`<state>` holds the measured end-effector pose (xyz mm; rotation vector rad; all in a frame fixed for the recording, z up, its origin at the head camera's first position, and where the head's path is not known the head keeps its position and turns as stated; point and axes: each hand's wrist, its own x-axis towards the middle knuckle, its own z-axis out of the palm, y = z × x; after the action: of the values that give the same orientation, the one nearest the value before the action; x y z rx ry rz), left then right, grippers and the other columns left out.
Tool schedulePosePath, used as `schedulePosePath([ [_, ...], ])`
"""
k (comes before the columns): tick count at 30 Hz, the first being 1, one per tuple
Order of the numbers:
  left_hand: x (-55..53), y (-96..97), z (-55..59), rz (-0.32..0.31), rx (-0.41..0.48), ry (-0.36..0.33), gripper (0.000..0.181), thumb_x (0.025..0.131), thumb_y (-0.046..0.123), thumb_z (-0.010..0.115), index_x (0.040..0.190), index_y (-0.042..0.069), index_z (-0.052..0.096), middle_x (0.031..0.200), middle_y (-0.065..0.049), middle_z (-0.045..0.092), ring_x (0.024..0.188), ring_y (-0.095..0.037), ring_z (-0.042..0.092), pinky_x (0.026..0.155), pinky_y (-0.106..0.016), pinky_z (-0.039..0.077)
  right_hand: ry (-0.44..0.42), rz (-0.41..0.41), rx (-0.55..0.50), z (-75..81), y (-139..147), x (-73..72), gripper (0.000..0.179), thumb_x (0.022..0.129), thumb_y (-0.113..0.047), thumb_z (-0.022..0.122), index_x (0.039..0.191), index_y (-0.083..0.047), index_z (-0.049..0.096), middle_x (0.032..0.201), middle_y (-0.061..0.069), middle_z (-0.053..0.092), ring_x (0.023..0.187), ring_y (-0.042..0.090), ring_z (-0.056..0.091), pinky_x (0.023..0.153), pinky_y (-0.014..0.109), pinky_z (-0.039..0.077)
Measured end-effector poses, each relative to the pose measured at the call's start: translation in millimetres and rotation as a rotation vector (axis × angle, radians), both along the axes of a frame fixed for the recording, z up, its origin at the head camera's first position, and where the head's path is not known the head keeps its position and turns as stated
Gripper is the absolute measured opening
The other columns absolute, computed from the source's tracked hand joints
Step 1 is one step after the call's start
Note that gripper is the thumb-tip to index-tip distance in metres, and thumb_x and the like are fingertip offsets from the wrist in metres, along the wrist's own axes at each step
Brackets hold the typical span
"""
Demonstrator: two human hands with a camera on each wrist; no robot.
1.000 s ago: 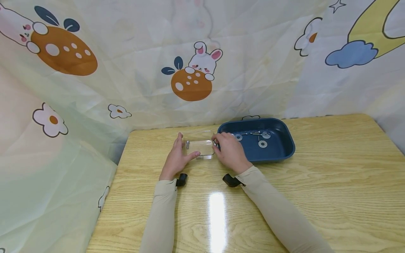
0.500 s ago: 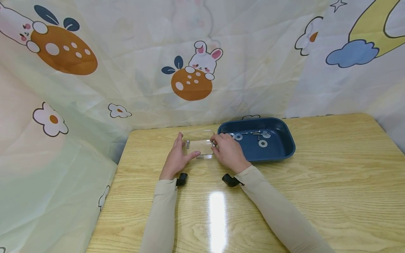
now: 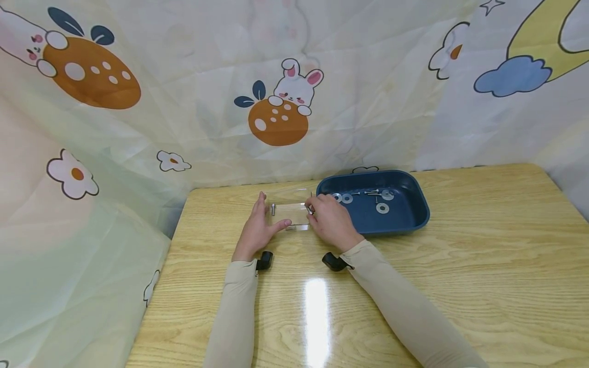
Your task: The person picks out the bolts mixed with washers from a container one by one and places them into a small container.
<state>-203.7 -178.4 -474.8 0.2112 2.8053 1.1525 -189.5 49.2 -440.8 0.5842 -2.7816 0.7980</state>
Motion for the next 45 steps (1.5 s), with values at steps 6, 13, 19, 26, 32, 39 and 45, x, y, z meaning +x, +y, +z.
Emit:
schedulePosePath([
  [6,0.0,0.2,0.2,0.005,0.003,-0.002,0.117,0.086,0.054,0.075,0.162,0.008,-0.001,0.168,-0.004,0.013,0.144,-0.031,0.038,0.113,-0.054,0.034,0.003,0.001,0.013,-0.2,-2.5,0.4,0.019,0.091,-0.011,0.073,0.109,-0.005,0.073,0.093,0.006,0.066,0.086,0.022,0.057,0.068,0.036,0.053],
  [13,0.4,0.5,0.0,0.005,0.002,0.003,0.117,0.086,0.054,0.075,0.162,0.009,-0.002,0.168,-0.004,0.013,0.144,-0.031,0.038,0.113,-0.054,0.034,0.002,-0.013,0.039,-0.6,-5.3,0.0,0.018,0.091,-0.011,0.074,0.108,-0.005,0.074,0.095,0.007,0.067,0.089,0.023,0.058,0.069,0.037,0.054],
  [19,1.2,0.3,-0.3,0.009,0.0,0.001,0.119,0.085,0.057,0.075,0.162,0.01,-0.002,0.168,-0.004,0.013,0.144,-0.031,0.038,0.113,-0.054,0.034,-0.013,-0.022,0.062,-1.4,-6.3,-0.3,0.017,0.093,-0.013,0.072,0.109,-0.007,0.073,0.1,0.008,0.067,0.093,0.024,0.059,0.071,0.037,0.055],
  [26,0.1,0.5,-0.5,0.007,0.003,0.009,0.12,0.084,0.057,0.076,0.162,0.007,0.0,0.168,-0.007,0.013,0.142,-0.033,0.04,0.112,-0.054,0.036,-0.022,-0.014,0.047,0.0,-3.9,0.6,0.018,0.094,-0.014,0.07,0.11,-0.007,0.073,0.099,0.007,0.067,0.092,0.023,0.058,0.071,0.036,0.054],
  [32,-0.7,-0.4,-0.6,-0.002,-0.004,0.006,0.121,0.084,0.061,0.074,0.162,0.009,-0.003,0.168,-0.007,0.012,0.142,-0.032,0.04,0.112,-0.053,0.036,-0.003,-0.012,-0.001,1.7,1.2,4.2,0.018,0.094,-0.013,0.07,0.11,-0.006,0.073,0.097,0.007,0.065,0.088,0.022,0.057,0.068,0.035,0.053],
  [39,-0.1,-0.5,-1.7,-0.006,-0.006,0.011,0.119,0.086,0.058,0.073,0.162,0.01,-0.004,0.168,-0.006,0.012,0.143,-0.032,0.04,0.112,-0.054,0.036,0.025,-0.036,-0.042,1.5,7.8,6.5,0.021,0.093,-0.014,0.072,0.113,-0.008,0.073,0.103,0.008,0.064,0.09,0.024,0.055,0.066,0.037,0.05],
  [45,0.1,0.1,-1.9,0.001,-0.006,0.016,0.118,0.086,0.057,0.074,0.162,0.01,-0.002,0.168,-0.006,0.014,0.142,-0.032,0.04,0.112,-0.054,0.035,0.017,-0.059,-0.053,4.0,13.9,8.1,0.023,0.094,-0.015,0.072,0.116,-0.007,0.073,0.111,0.011,0.065,0.098,0.027,0.057,0.069,0.041,0.053],
])
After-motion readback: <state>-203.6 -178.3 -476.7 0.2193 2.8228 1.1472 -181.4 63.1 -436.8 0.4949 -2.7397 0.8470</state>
